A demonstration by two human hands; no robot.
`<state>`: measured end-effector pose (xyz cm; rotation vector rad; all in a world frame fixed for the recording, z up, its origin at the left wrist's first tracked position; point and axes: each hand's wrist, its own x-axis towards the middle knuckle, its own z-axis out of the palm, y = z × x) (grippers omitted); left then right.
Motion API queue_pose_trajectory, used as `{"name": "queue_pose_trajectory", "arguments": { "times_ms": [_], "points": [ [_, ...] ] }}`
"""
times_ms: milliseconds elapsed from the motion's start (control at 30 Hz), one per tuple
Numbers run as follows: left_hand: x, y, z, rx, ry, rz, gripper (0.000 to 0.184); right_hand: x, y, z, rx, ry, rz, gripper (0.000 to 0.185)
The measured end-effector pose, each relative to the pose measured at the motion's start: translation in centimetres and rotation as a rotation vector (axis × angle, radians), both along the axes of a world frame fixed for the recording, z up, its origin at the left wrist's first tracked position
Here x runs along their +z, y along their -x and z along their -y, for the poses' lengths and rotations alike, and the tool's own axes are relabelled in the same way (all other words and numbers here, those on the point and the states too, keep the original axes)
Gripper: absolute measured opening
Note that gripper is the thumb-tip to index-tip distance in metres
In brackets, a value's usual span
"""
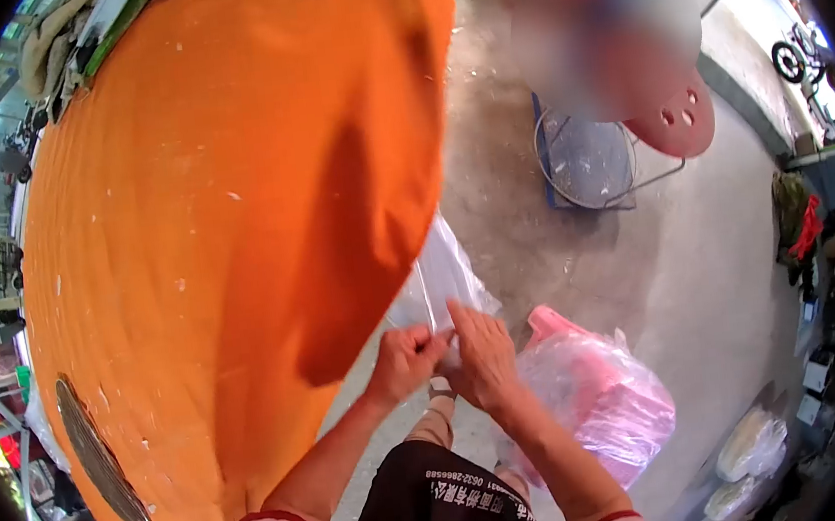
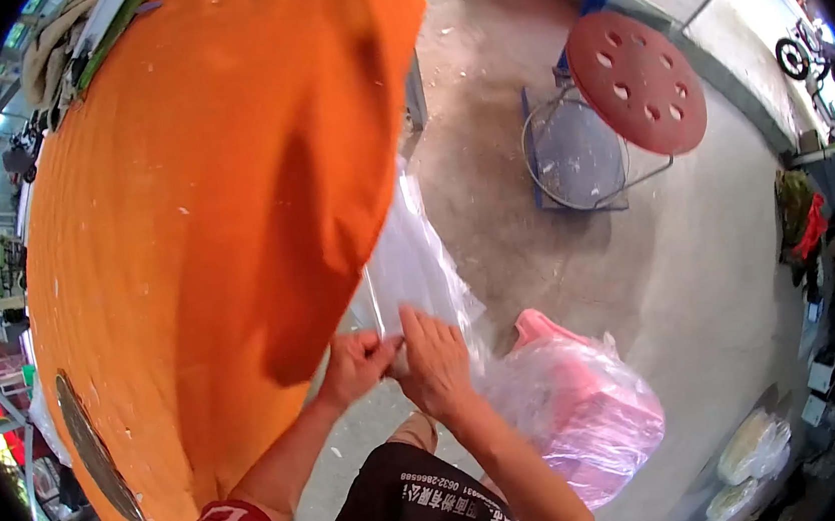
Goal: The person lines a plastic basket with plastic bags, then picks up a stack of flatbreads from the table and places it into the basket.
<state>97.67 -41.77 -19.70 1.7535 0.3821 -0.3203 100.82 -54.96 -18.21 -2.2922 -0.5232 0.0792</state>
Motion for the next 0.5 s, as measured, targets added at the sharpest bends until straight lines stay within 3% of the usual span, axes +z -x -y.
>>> {"name": "queue_pose_trajectory", "arguments": {
  "times_ms": [67, 167, 233, 267, 300, 333, 367, 400, 433, 467, 500],
  "points": [
    [5.3, 0.7, 0.6, -0.028, 0.120, 0.002, 0.034, -0.7, 2.5, 2.4, 0.127, -0.001, 0.003, 0.044],
    [8.3, 2.1, 1.2, 0.053, 0.189, 0.022, 0.037, 4.4, 4.3, 4.5, 0.209, 0.001, 0.027, 0.033],
    [9.2, 3.6, 2.5, 0.070, 0.280, -0.066, 0.037, 7.3, 6.4, 5.6, 0.242, 0.076, -0.149, 0.016],
    [10.7, 4.0, 2.8, -0.010, 0.264, -0.090, 0.031, 8.6, 7.7, 6.2, 0.271, 0.120, -0.249, 0.008],
    [10.6, 5.4, 3.3, -0.191, 0.085, 0.107, 0.022, 6.1, 10.5, 7.9, 0.416, 0.080, -0.161, 0.009],
    [11.7, 7.3, 4.7, -0.301, 0.095, 0.205, 0.018, 5.0, 13.8, 9.4, 0.393, -0.106, -0.259, 0.005],
    [13.7, 9.0, 5.9, -0.419, -0.095, 0.307, 0.018, 3.9, 16.8, 11.0, 0.380, -0.229, -0.264, 0.019],
    [14.9, 10.4, 6.5, -0.474, -0.214, 0.338, 0.019, 9.7, 17.1, 10.0, 0.153, -0.268, -0.734, 0.007],
    [14.6, 11.8, 6.4, -0.570, -0.231, 0.370, 0.016, 12.6, 17.4, 10.9, 0.122, -0.146, -0.867, 0.016],
    [15.7, 12.3, 6.3, -0.564, -0.166, 0.392, 0.014, 17.3, 15.8, 11.7, 0.396, 0.049, -0.690, 0.025],
    [17.2, 12.7, 6.5, -0.564, -0.102, 0.409, 0.012, 15.1, 17.4, 15.4, 0.367, -0.057, -0.694, 0.037]
  ]
}}
